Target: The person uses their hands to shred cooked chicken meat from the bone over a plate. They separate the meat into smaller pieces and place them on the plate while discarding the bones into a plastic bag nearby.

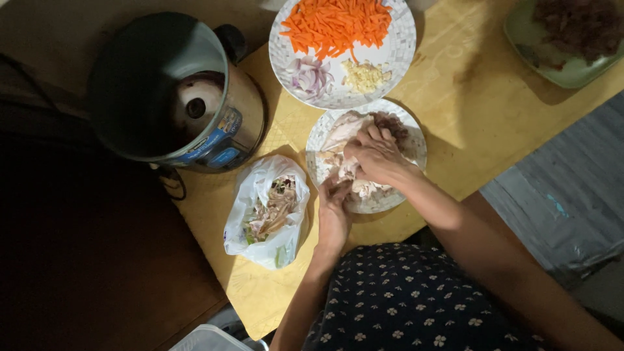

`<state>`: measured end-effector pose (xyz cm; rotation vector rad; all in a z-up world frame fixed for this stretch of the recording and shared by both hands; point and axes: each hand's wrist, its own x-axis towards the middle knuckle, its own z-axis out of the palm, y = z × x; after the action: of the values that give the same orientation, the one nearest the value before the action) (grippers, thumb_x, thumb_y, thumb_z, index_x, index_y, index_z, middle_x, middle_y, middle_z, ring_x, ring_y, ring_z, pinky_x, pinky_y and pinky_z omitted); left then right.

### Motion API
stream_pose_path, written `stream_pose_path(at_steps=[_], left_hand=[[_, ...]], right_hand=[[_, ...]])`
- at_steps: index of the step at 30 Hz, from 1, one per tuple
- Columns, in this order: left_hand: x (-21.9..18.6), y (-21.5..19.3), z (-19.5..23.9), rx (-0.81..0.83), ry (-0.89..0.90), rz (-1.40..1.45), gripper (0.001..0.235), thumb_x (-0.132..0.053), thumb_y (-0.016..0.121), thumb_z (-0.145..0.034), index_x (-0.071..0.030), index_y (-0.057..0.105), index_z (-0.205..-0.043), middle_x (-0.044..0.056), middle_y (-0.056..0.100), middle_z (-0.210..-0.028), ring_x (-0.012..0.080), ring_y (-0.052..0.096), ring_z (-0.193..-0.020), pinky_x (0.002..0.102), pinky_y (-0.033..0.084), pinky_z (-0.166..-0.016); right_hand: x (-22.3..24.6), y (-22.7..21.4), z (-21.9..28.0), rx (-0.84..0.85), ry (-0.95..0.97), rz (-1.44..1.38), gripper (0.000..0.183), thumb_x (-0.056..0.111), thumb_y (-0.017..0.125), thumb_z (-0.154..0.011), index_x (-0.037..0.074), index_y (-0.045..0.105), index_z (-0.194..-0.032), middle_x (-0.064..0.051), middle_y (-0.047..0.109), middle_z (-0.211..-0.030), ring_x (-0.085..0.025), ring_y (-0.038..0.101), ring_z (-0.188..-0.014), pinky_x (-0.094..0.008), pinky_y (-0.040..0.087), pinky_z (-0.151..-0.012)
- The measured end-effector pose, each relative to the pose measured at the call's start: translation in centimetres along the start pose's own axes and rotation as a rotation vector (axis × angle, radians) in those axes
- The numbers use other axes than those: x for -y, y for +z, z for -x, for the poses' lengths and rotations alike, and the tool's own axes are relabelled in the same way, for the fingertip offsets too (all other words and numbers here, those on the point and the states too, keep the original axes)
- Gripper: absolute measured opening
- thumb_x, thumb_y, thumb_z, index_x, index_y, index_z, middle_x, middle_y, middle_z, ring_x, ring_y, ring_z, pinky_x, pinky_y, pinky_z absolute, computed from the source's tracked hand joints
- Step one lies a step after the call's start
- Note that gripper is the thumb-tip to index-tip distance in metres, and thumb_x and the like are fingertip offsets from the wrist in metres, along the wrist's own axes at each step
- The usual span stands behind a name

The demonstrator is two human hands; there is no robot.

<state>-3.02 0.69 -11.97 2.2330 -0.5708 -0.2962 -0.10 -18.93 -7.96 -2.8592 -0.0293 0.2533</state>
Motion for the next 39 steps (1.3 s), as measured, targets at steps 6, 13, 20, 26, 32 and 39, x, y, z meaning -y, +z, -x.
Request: stream_pose_path(at_steps=[6,13,20,26,32,39], left_hand=[[0.7,1.0,0.2,-0.058,0.030,0.161,0.041,0.003,0.063,-0.082,-0.007,0.075,-0.119,0.024,0.042,-0.146,0.0445,0.062,-0.121,0.045,0.053,-0.106],[0.4,0.2,-2.2,-0.120,0.072,0.172,0.037,-0.010,0.074,-0.076,-0.005,0.075,-0.113,0.021,0.054,-0.142,0.0394,0.068,-0.114,0.043,0.057,-0.100],[1.7,0.3,-3.8,-0.164,0.052,0.206,0.029,-0.016,0.078,-0.071,-0.015,0.081,-0.100,0.007,0.058,-0.140,0.0326,0.069,-0.114,0.039,0.057,-0.099],[-3.7,-2.2,-4.4,-0.139,-0.163,0.358,0.025,-0.041,0.070,-0.088,-0.031,0.077,-0.109,0.003,0.071,-0.103,0.0293,0.075,-0.093,0.036,0.064,-0.077],[-6.2,-1.5,-5.1,-0.152,-0.286,0.837,0.054,-0.039,0.090,-0.078,-0.011,0.073,-0.121,0.010,0.073,-0.093,0.0198,0.077,-0.083,0.028,0.064,-0.072],[-6.9,-2.9,-5.9,-0.097,-0.329,0.919,0.033,-0.021,0.086,-0.083,-0.006,0.073,-0.109,0.013,0.073,-0.084,0.0173,0.073,-0.076,0.027,0.061,-0.070]], right_hand=[[0.2,0.7,-0.2,-0.005,-0.067,0.042,0.026,0.036,0.074,-0.074,0.028,0.055,-0.089,0.004,0.059,-0.101,-0.025,0.050,-0.112,-0.044,0.034,-0.091],[1.8,0.1,0.6,0.070,0.035,-0.108,0.020,0.040,0.064,-0.085,0.031,0.068,-0.102,0.000,0.071,-0.108,-0.023,0.060,-0.115,-0.044,0.039,-0.098],[1.4,-1.3,0.9,-0.280,0.005,-0.139,0.019,0.041,0.074,-0.078,0.032,0.073,-0.096,0.005,0.074,-0.099,-0.022,0.064,-0.104,-0.043,0.047,-0.086],[-3.2,0.5,2.9,-0.512,0.232,-0.846,0.028,0.016,0.082,-0.082,0.017,0.081,-0.110,-0.009,0.079,-0.098,-0.018,0.074,-0.092,-0.031,0.058,-0.075],[-0.5,-1.4,5.7,-0.442,0.372,-1.354,0.038,0.009,0.086,-0.081,0.001,0.075,-0.117,-0.022,0.073,-0.116,-0.023,0.069,-0.100,-0.036,0.057,-0.089],[-0.6,-3.1,6.2,-0.439,0.256,-1.353,0.033,0.004,0.087,-0.080,-0.005,0.075,-0.110,-0.020,0.073,-0.102,-0.023,0.069,-0.094,-0.038,0.059,-0.086]])
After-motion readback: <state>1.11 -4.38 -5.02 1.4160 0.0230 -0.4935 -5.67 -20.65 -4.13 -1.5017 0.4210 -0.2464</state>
